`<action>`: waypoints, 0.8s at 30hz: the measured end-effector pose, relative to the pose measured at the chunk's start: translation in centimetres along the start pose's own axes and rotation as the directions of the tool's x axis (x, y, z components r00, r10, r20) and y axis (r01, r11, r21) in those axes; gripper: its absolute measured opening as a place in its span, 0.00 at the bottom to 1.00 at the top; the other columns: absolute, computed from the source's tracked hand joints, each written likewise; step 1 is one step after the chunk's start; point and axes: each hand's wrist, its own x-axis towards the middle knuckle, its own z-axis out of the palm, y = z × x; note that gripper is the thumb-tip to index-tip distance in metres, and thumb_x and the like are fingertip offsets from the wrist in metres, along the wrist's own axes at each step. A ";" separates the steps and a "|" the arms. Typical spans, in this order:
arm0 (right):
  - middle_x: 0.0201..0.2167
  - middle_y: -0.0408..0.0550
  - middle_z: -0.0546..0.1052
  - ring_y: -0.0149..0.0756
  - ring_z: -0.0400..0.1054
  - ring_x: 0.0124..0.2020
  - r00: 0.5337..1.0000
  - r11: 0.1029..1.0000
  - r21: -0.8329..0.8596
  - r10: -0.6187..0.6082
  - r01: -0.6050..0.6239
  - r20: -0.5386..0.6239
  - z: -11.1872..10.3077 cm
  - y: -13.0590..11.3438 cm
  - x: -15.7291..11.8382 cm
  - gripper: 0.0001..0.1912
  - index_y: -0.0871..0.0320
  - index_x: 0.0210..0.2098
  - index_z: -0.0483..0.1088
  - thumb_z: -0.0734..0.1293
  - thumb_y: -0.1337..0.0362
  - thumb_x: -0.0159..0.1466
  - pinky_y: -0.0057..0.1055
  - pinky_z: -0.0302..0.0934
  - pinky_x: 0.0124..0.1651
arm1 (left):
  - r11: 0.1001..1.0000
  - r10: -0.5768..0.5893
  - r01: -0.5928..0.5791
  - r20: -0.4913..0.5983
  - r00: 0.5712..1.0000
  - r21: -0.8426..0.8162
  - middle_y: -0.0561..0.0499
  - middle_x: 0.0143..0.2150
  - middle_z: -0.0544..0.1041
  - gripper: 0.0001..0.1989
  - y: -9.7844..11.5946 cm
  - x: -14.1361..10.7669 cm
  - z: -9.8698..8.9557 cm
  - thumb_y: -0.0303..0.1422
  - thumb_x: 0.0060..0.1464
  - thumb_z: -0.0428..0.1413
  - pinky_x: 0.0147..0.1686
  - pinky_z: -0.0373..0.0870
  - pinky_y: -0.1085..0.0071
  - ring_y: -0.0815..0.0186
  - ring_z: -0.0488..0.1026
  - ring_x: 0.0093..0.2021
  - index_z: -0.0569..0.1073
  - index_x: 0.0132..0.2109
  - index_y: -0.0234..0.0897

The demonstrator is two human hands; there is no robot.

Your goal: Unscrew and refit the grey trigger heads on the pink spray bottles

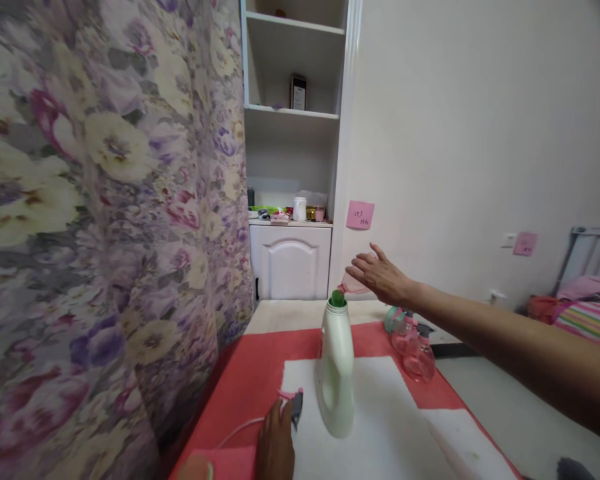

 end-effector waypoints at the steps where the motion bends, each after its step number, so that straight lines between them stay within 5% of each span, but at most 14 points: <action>1: 0.50 0.53 0.72 0.49 0.60 0.56 1.000 1.000 -0.005 -0.006 0.006 0.001 -0.1 0.0 0.1 0.25 0.56 0.55 0.63 0.58 0.78 0.60 0.57 0.35 0.66 | 1.000 0.000 0.000 0.003 1.000 0.003 0.47 0.53 0.76 0.30 0.0 0.0 0.0 0.13 0.53 0.39 0.53 0.72 0.63 0.63 0.72 0.54 0.73 0.55 0.39; 11: 0.51 0.56 0.71 0.50 0.59 0.56 0.997 0.996 -0.047 -0.079 0.079 -0.008 -0.9 -0.7 0.7 0.22 0.58 0.55 0.63 0.59 0.75 0.62 0.57 0.34 0.66 | 0.995 -0.038 0.041 0.035 0.999 -0.090 0.44 0.54 0.76 0.31 0.2 0.0 -0.1 0.14 0.53 0.40 0.55 0.71 0.60 0.60 0.72 0.55 0.72 0.57 0.39; 24: 0.48 0.51 0.72 0.49 0.59 0.57 0.989 0.980 -0.141 -0.145 0.142 -0.016 -1.1 -1.4 1.3 0.19 0.55 0.54 0.64 0.58 0.73 0.64 0.56 0.35 0.67 | 1.000 -0.023 0.023 0.039 0.999 -0.010 0.45 0.54 0.76 0.29 0.6 0.1 -0.7 0.14 0.56 0.38 0.54 0.71 0.65 0.64 0.72 0.55 0.73 0.55 0.37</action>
